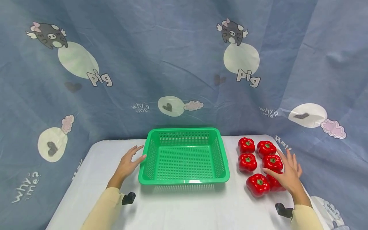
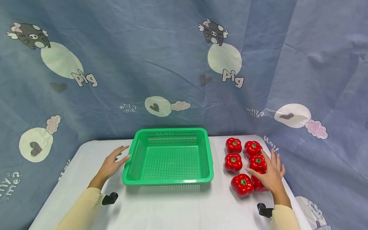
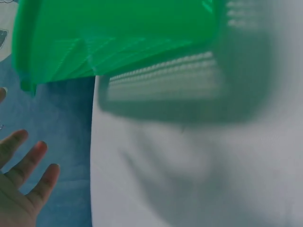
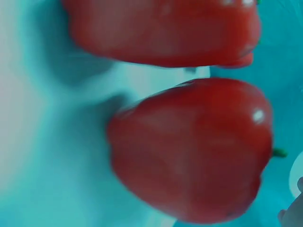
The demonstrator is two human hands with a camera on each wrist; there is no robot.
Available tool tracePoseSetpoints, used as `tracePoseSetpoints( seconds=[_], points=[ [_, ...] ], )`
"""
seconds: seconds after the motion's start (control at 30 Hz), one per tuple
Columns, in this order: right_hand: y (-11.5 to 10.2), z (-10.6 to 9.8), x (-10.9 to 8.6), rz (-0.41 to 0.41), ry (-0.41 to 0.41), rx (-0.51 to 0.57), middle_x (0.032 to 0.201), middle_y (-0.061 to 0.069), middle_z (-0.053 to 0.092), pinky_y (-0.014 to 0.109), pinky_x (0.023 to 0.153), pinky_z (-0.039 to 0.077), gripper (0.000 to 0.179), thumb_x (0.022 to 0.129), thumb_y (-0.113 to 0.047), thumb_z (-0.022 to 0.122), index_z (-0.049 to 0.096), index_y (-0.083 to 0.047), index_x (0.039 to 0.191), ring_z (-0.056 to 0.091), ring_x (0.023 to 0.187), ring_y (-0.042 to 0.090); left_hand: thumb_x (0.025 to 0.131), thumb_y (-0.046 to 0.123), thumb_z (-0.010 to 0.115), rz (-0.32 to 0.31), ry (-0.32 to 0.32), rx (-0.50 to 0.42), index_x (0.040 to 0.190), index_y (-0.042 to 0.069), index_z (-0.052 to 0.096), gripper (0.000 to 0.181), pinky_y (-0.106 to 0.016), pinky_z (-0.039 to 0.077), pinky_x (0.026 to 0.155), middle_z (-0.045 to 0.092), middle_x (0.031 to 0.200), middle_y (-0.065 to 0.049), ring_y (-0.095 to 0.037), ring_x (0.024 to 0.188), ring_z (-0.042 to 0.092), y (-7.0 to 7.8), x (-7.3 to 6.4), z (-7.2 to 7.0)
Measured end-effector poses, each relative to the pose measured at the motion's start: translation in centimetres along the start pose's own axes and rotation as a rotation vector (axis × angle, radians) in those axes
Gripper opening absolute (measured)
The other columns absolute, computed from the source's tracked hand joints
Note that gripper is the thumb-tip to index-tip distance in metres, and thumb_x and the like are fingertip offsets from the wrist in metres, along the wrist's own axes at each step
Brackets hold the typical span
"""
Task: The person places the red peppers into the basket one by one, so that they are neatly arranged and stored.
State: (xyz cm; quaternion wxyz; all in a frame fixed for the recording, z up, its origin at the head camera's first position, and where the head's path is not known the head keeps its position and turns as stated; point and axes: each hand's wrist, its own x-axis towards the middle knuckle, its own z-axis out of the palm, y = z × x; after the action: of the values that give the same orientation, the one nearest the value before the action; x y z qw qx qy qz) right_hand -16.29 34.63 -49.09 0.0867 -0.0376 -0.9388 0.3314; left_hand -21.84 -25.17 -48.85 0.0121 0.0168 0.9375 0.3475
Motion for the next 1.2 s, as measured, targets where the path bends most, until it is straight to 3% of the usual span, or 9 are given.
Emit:
tracePoseSetpoints(
  seconds=[0.17, 0.33, 0.57, 0.87, 1.2],
  points=[
    [1.1, 0.4, -1.4, 0.051, 0.055, 0.067, 0.157, 0.027, -0.005, 0.074, 0.104, -0.013, 0.101, 0.08, -0.04, 0.076, 0.015, -0.01, 0.155, -0.01, 0.141, 0.049, 0.098, 0.047, 0.051, -0.046, 0.013, -0.096, 0.149, 0.01, 0.035, 0.065, -0.059, 0.034, 0.108, 0.028, 0.153, -0.021, -0.044, 0.133, 0.035, -0.2, -0.1, 1.0],
    [1.7, 0.6, -2.4, 0.106, 0.084, 0.121, 0.157, 0.026, -0.002, 0.075, 0.104, -0.011, 0.097, 0.083, -0.038, 0.074, 0.016, -0.009, 0.154, -0.007, 0.141, 0.048, 0.099, 0.041, 0.052, -0.104, 0.013, -0.178, 0.152, 0.012, 0.028, 0.064, -0.059, 0.036, 0.106, 0.03, 0.152, -0.022, -0.044, 0.132, 0.038, -0.3, -0.1, 1.7],
    [2.4, 1.1, -3.2, 0.205, 0.104, 0.166, 0.158, 0.026, 0.002, 0.076, 0.105, -0.004, 0.094, 0.085, -0.034, 0.072, 0.015, -0.009, 0.154, -0.001, 0.141, 0.049, 0.102, 0.03, 0.048, -0.135, 0.029, -0.253, 0.152, 0.009, 0.024, 0.06, -0.056, 0.038, 0.105, 0.037, 0.148, -0.022, -0.04, 0.129, 0.042, -0.1, -0.3, 2.4],
    [3.1, 1.8, -3.8, 0.311, 0.087, 0.206, 0.157, 0.025, 0.007, 0.074, 0.105, 0.019, 0.093, 0.087, -0.038, 0.07, 0.014, -0.01, 0.155, 0.006, 0.143, 0.046, 0.103, 0.025, 0.044, -0.175, 0.075, -0.278, 0.146, 0.003, 0.038, 0.049, -0.053, 0.042, 0.102, 0.047, 0.139, -0.021, -0.037, 0.123, 0.047, 0.0, -0.7, 3.0],
    [3.0, 1.8, -4.3, 0.366, 0.01, 0.231, 0.153, 0.029, 0.016, 0.066, 0.108, 0.027, 0.089, 0.09, -0.039, 0.066, 0.015, -0.004, 0.153, 0.019, 0.138, 0.047, 0.103, 0.02, 0.044, -0.24, 0.077, -0.356, 0.146, 0.003, 0.039, 0.046, -0.045, 0.047, 0.098, 0.048, 0.136, -0.022, -0.034, 0.118, 0.051, 0.5, -0.7, 3.0]
  ],
)
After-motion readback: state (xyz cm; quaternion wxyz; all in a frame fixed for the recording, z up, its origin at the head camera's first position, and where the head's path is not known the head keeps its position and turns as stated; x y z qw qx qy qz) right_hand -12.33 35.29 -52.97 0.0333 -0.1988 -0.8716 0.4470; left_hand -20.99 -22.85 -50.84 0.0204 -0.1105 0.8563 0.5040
